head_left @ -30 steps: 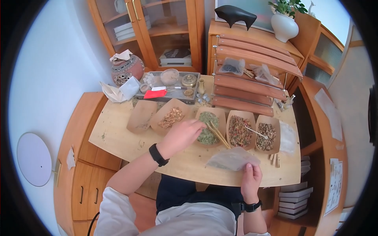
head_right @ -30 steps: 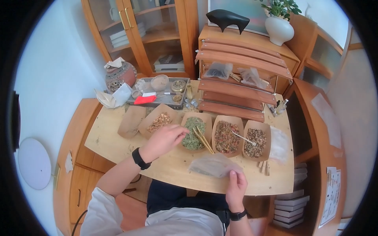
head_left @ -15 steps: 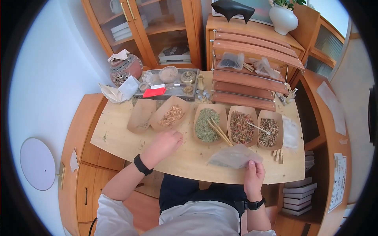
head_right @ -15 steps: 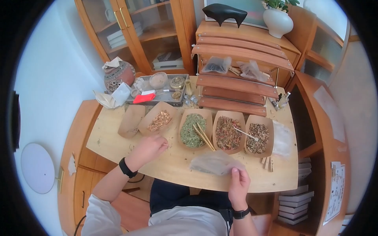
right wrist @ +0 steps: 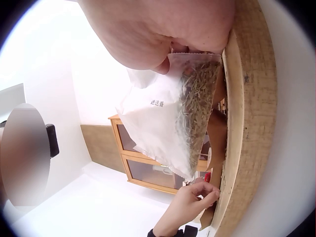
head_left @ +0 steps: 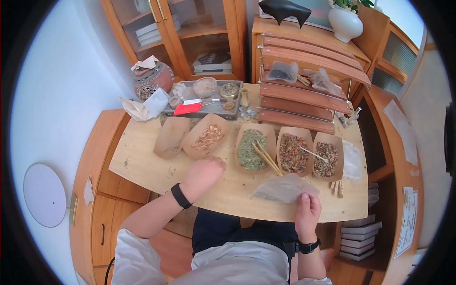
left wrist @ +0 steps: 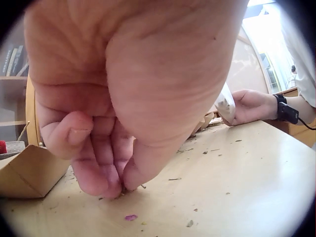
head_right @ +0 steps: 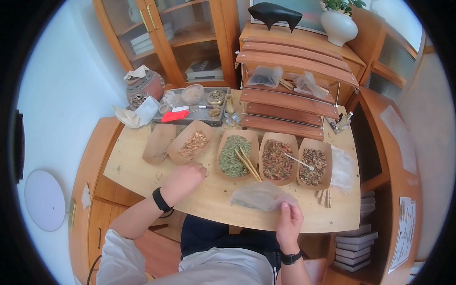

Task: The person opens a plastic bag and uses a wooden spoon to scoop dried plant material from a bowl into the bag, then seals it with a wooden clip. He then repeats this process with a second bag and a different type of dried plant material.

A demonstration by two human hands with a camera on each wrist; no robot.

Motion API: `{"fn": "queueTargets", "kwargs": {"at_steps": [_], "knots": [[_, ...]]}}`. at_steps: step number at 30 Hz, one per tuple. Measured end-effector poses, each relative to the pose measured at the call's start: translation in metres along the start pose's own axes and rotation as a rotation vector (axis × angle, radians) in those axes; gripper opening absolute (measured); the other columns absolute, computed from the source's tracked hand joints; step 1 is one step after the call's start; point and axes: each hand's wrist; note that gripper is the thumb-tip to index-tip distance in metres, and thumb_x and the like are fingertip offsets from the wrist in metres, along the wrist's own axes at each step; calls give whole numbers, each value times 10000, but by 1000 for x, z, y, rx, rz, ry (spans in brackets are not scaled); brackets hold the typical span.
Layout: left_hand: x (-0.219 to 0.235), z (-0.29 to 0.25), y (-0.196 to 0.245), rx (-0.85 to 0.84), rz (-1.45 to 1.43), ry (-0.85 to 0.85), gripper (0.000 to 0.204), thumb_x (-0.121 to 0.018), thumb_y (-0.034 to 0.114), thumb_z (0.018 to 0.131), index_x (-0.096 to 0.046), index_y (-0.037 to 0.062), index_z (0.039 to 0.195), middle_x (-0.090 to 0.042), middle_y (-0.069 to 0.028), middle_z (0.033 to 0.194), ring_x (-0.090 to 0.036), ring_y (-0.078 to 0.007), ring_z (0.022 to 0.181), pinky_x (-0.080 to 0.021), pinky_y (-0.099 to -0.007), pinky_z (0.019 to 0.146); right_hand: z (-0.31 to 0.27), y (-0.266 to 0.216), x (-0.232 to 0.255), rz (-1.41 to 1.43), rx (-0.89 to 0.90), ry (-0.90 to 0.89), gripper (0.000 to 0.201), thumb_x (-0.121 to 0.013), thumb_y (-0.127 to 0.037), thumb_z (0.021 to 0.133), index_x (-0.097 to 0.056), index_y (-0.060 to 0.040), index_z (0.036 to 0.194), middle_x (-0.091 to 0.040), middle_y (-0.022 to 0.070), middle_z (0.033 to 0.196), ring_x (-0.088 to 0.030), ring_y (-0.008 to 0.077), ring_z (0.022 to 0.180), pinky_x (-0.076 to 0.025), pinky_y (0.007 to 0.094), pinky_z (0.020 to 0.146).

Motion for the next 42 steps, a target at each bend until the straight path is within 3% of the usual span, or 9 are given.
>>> {"fn": "queueTargets", "kwargs": {"at_steps": [6,9,12,15,21,28,31,33,42], "knots": [[-5,14,-3,81,-91,-29,76,-619,108,830,-620,31,834,-626,-120,812,-658,-277,786,-539,-393,693,2,1,1,-25,1,21,166,-519,-77,1025,-630,-20,1134,-646,20,1098,-574,91,1003,-441,258,910],[18,30,4,49,-335,253,90,-649,118,859,-620,33,856,-628,-124,798,-649,-287,740,-526,-407,678,0,5,5,-19,-15,12,170,-516,-79,1026,-628,-16,1137,-648,21,1099,-577,91,1006,-443,259,911],[40,40,16,71,-573,334,75,-665,115,872,-637,48,889,-633,-118,805,-640,-305,726,-518,-412,672,1,8,7,-3,-15,-2,166,-518,-81,1026,-629,-14,1130,-648,19,1092,-577,87,992,-446,255,898],[31,42,15,64,-534,432,87,-656,123,873,-652,46,913,-633,-114,795,-642,-313,729,-520,-400,673,1,3,0,-1,-4,29,153,-523,-84,1025,-631,-17,1110,-647,11,1062,-574,80,959,-449,247,874],[19,5,8,154,-205,47,125,-623,164,885,-669,48,883,-638,-115,867,-645,-308,783,-528,-419,711,0,3,0,-16,-28,55,131,-533,-87,1021,-636,-25,1073,-640,-10,990,-555,58,887,-443,230,814],[1,0,12,69,-62,48,73,-605,110,826,-648,53,814,-621,-108,848,-652,-284,858,-545,-396,709,1,7,5,-16,-38,56,172,-539,-91,1016,-652,-2,1111,-658,6,1060,-582,75,965,-461,241,878],[5,1,23,73,46,7,70,-595,68,781,-660,42,782,-650,-114,866,-668,-268,870,-561,-368,725,2,4,-2,-23,-3,76,141,-542,-93,1016,-642,-18,1082,-650,-7,992,-559,50,878,-446,220,797],[2,3,24,51,72,34,72,-594,54,770,-664,37,778,-655,-127,859,-673,-271,857,-565,-362,727,2,5,0,-31,-5,64,157,-538,-91,1016,-641,-10,1104,-657,2,1021,-574,60,909,-457,228,828],[-13,8,7,16,-76,84,79,-596,76,779,-634,16,814,-631,-150,768,-660,-300,748,-549,-411,665,2,7,-1,-28,22,60,165,-559,-95,1007,-661,4,1090,-671,15,1027,-589,85,948,-461,243,870]]}}
Point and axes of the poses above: each hand's wrist, its own z-axis towards the middle knuckle, its own x-axis out of the back of the hand, y = z × x
